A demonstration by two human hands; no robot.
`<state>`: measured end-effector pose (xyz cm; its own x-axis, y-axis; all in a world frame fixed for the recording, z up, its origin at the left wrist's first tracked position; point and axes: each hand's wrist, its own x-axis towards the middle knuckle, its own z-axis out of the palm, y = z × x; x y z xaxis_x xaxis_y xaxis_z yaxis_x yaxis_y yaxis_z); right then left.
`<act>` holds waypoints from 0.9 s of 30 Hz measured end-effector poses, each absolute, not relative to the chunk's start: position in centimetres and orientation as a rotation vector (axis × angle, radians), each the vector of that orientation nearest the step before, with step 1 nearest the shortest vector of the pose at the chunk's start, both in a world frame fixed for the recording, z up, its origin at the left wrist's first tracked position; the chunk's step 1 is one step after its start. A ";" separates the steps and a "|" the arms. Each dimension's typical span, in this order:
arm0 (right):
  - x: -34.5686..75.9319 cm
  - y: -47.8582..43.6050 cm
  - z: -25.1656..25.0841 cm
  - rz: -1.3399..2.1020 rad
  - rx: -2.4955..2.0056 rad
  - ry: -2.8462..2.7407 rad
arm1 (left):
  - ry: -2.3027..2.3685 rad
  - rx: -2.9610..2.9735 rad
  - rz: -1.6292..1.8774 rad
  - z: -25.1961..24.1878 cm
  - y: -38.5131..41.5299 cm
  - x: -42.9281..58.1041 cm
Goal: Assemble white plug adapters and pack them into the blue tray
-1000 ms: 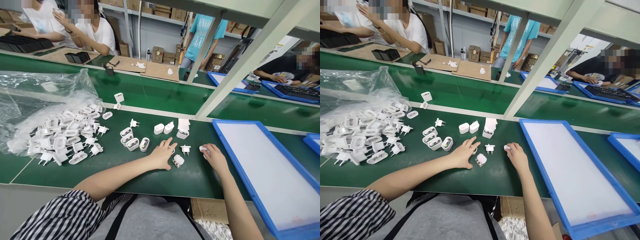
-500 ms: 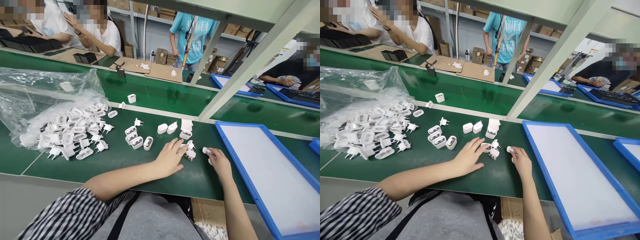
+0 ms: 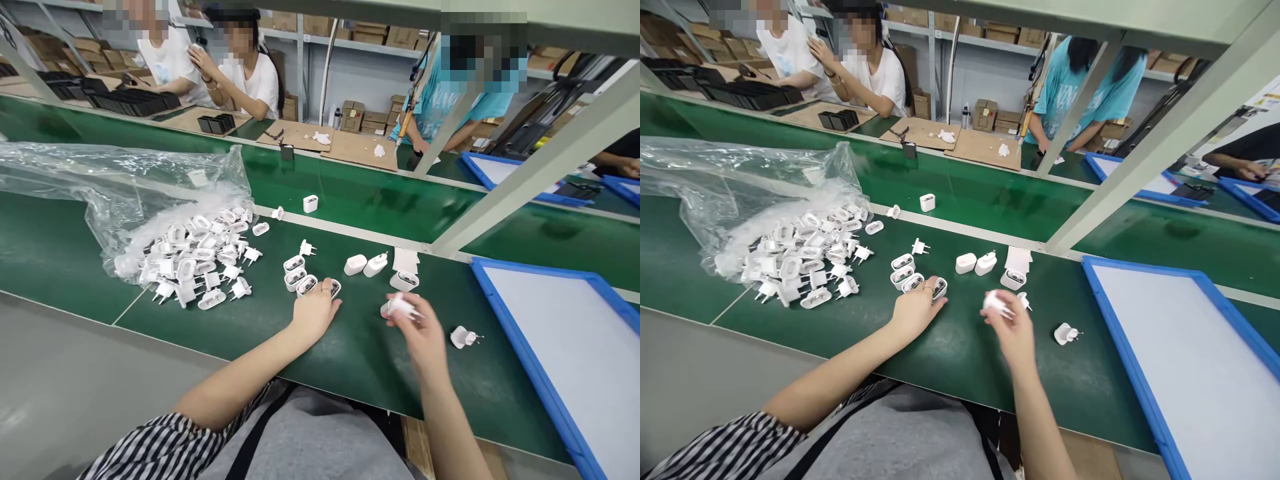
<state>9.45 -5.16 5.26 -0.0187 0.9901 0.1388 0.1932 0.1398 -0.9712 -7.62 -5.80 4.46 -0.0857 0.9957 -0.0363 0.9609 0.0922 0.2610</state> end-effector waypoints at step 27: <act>4.1 -2.2 6.7 0.662 -1.450 -2.633 | 1.610 2.216 -0.112 6.9 -4.0 -9.4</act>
